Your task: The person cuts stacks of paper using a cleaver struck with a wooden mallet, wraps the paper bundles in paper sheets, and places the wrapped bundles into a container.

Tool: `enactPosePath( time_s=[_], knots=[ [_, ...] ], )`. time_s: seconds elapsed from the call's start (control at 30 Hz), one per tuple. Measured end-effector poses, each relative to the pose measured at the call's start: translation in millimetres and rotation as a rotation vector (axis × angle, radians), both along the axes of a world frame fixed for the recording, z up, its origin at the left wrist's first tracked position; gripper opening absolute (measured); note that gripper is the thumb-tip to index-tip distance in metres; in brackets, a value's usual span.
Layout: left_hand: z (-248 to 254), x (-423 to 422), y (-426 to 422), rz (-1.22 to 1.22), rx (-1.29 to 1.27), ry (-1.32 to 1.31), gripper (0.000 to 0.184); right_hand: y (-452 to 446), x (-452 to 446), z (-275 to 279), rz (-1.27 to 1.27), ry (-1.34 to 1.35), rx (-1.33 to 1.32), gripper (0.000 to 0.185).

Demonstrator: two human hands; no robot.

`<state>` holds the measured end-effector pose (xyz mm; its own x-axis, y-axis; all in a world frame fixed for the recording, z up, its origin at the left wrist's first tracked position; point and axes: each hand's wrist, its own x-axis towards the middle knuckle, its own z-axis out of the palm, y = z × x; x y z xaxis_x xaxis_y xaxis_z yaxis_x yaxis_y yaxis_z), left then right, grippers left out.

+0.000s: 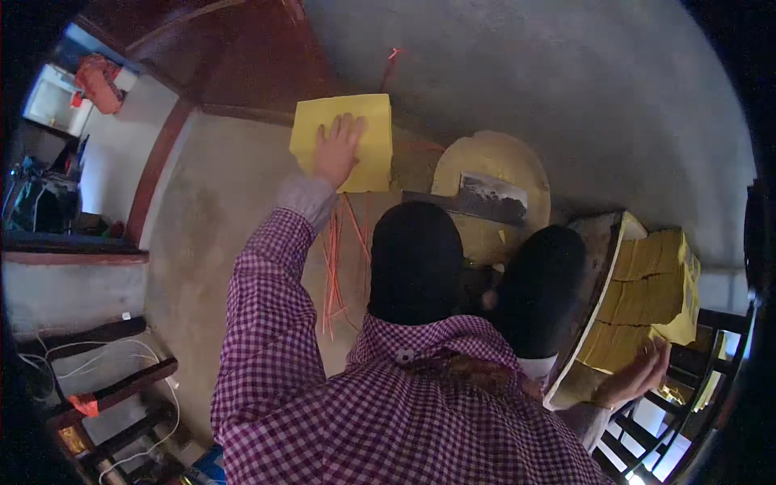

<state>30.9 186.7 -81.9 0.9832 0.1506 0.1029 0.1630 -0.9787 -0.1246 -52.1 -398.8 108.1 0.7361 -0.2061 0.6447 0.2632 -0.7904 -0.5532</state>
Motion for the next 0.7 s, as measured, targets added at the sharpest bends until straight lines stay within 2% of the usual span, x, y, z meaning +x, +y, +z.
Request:
enactPosePath(
  time_s=[0.1, 0.13, 0.2, 0.27, 0.33, 0.4, 0.47, 0.57, 0.6, 0.67, 0.7],
  knots=[
    [-7, -1, 4, -0.021, -0.036, -0.065, 0.092, 86, 36, 8, 0.392, 0.291, 0.073, 0.025],
    [-6, -5, 5, -0.010, -0.038, -0.081, 0.090, 130, 51, 17, 0.504, 0.507, 0.644, 0.027],
    [-4, -8, 13, -0.025, -0.079, -0.105, 0.089, 191, 77, 25, 0.827, 0.840, 0.951, 0.033],
    [0, -17, 21, -0.036, -0.114, -0.128, 0.087, 246, 106, 15, 1.114, 1.133, 1.029, 0.040],
    [3, -29, 25, -0.080, -0.215, -0.149, 0.082, 297, 139, -19, 1.153, 1.279, 0.918, 0.054],
    [2, -37, 26, -0.087, -0.241, -0.180, 0.082, 355, 172, -60, 0.941, 1.315, 0.755, 0.071],
    [-1, -42, 26, -0.100, -0.269, -0.211, 0.083, 396, 197, -101, 0.869, 1.453, 0.626, 0.077],
    [-4, -43, 28, -0.092, -0.335, -0.275, 0.084, 434, 207, -144, 1.024, 1.513, 0.527, 0.077],
    [-4, -44, 29, -0.060, -0.342, -0.253, 0.084, 438, 200, -151, 1.311, 1.389, 0.400, 0.075],
    [-7, -46, 33, -0.028, -0.348, -0.222, 0.085, 457, 195, -178, 1.584, 1.245, 0.273, 0.072],
    [-9, -48, 33, 0.012, -0.336, -0.242, 0.085, 471, 190, -194, 1.455, 1.502, 0.528, 0.067]
  ],
)
